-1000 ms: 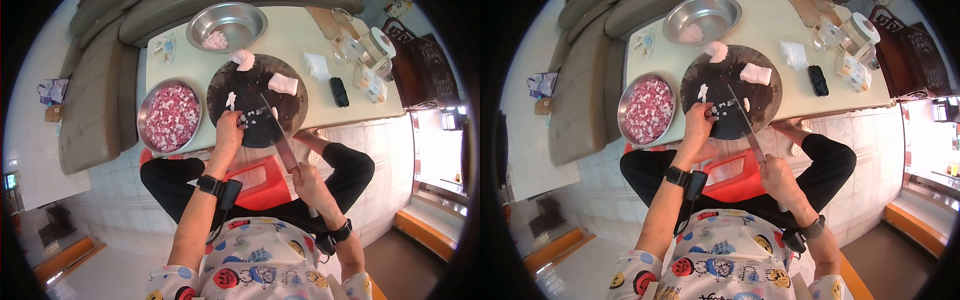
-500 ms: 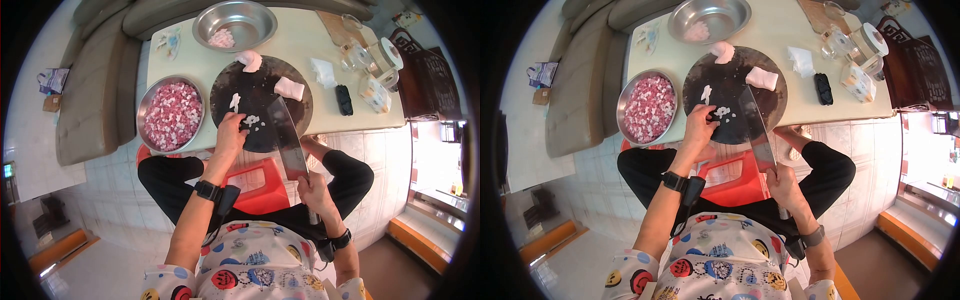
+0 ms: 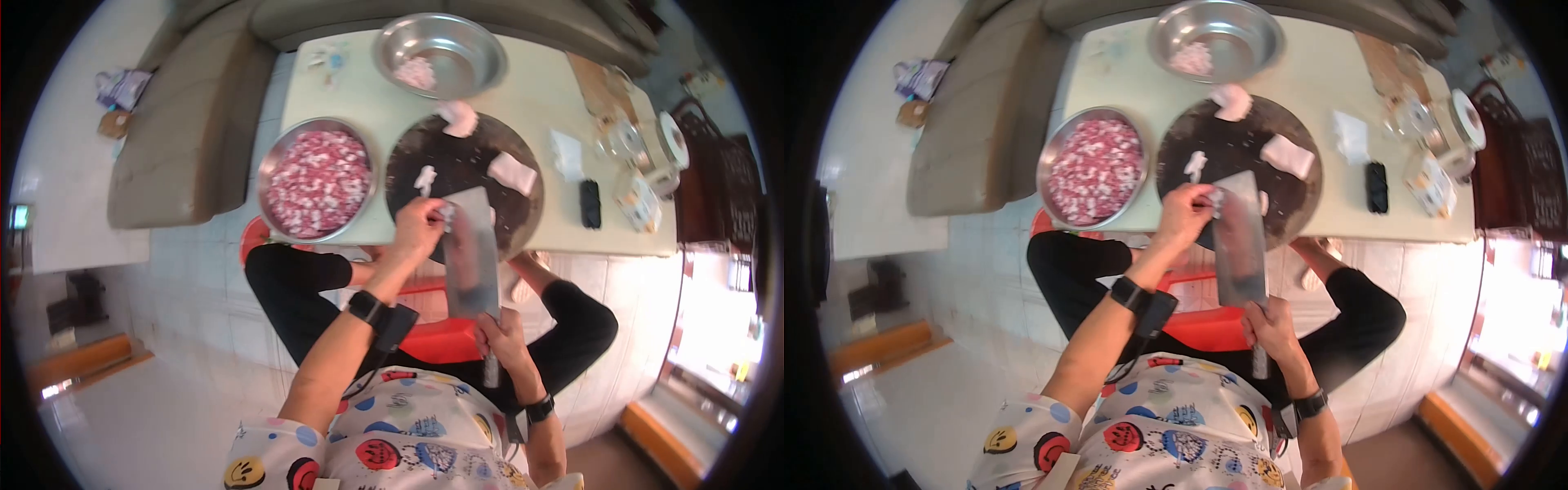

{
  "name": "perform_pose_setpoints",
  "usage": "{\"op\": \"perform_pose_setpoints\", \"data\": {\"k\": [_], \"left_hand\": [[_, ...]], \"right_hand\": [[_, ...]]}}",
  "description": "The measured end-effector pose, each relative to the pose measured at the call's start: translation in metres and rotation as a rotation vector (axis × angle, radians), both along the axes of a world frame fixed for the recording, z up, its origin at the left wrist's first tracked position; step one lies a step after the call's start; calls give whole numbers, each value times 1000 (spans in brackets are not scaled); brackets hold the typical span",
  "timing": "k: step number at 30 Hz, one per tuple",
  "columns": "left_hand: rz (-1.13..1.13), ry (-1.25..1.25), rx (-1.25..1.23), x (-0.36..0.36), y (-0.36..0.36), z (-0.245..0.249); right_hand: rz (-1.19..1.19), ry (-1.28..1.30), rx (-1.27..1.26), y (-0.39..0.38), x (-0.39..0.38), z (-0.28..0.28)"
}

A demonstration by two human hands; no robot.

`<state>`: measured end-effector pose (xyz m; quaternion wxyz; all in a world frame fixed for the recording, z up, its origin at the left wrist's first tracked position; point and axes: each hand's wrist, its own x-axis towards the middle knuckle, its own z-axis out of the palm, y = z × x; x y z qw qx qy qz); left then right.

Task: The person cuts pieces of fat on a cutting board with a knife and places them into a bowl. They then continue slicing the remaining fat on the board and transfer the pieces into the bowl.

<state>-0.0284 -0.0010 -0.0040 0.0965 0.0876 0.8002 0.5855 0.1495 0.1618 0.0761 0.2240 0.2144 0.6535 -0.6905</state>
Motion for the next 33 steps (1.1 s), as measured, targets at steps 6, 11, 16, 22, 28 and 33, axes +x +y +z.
{"op": "perform_pose_setpoints", "data": {"k": [6, 11, 16, 22, 28, 33], "left_hand": [[143, -124, 179, -1, -21, 6], [363, -50, 168, -17, -80, 7], [456, -92, 204, -61, -129, 39], [534, 210, -76, -133, -159, 14], [302, 423, -786, -150, -188, -6], [284, 110, -728, -146, -189, 22]], "right_hand": [[63, -1, 7, -13, -21, 19], [249, 129, 62, -54, -60, 26], [237, 172, 51, -105, -106, 29], [284, 334, 268, -124, -152, 4], [230, 167, 105, -119, -160, 17], [237, 237, 90, -124, -166, 13]]}}
